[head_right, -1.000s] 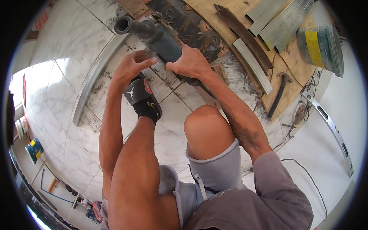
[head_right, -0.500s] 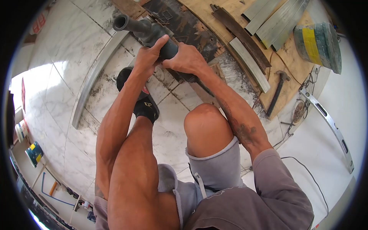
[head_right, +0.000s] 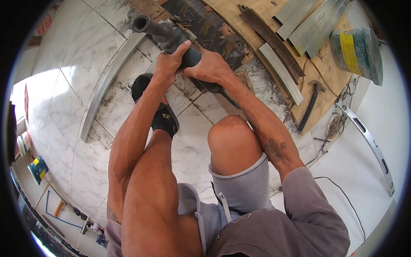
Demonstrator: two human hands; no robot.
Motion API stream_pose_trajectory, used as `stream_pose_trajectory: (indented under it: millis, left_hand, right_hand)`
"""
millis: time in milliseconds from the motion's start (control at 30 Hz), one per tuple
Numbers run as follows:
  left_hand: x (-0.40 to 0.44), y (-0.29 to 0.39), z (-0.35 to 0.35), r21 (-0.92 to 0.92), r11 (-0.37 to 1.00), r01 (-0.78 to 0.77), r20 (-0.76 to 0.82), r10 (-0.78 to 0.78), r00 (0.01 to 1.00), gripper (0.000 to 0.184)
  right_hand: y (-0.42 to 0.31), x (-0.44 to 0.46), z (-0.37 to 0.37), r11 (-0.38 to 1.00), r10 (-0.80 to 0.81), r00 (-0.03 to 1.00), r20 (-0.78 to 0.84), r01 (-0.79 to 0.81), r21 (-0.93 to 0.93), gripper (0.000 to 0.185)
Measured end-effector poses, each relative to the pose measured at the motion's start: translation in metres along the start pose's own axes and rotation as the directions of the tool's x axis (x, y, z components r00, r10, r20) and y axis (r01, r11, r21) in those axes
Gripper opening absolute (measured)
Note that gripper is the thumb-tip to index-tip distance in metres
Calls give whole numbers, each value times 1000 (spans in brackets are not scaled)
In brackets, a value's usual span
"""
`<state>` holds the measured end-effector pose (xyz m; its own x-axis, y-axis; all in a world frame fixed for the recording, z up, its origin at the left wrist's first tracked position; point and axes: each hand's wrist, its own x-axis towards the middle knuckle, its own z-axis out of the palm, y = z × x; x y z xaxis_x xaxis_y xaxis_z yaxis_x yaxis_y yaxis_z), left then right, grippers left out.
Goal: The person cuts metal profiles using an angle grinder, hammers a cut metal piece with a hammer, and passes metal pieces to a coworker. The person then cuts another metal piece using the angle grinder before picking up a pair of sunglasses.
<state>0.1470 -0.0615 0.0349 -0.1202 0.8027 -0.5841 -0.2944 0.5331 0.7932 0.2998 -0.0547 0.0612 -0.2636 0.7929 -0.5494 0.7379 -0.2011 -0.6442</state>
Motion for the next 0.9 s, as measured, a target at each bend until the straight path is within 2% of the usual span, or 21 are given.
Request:
stream_pose_trajectory:
  millis: [100, 600, 700, 900]
  left_hand:
    - [1, 0, 0, 6, 1000, 8, -6, -8, 1000, 37]
    - [1, -1, -1, 16, 1000, 5, -2, -5, 1000, 38]
    - [1, 0, -3, 64, 997, 46, 55, -50, 997, 54]
    - [4, -5, -2, 26, 999, 33, 54, -35, 998, 49]
  right_hand:
    - [4, 6, 4, 999, 28, 1000, 1, -28, -38, 70]
    - [9, 6, 6, 1000, 17, 1000, 3, -17, 0, 67]
    - [11, 10, 8, 999, 34, 999, 3, -33, -43, 67]
    - [-1, 0, -1, 1000, -23, 1000, 3, 23, -21, 66]
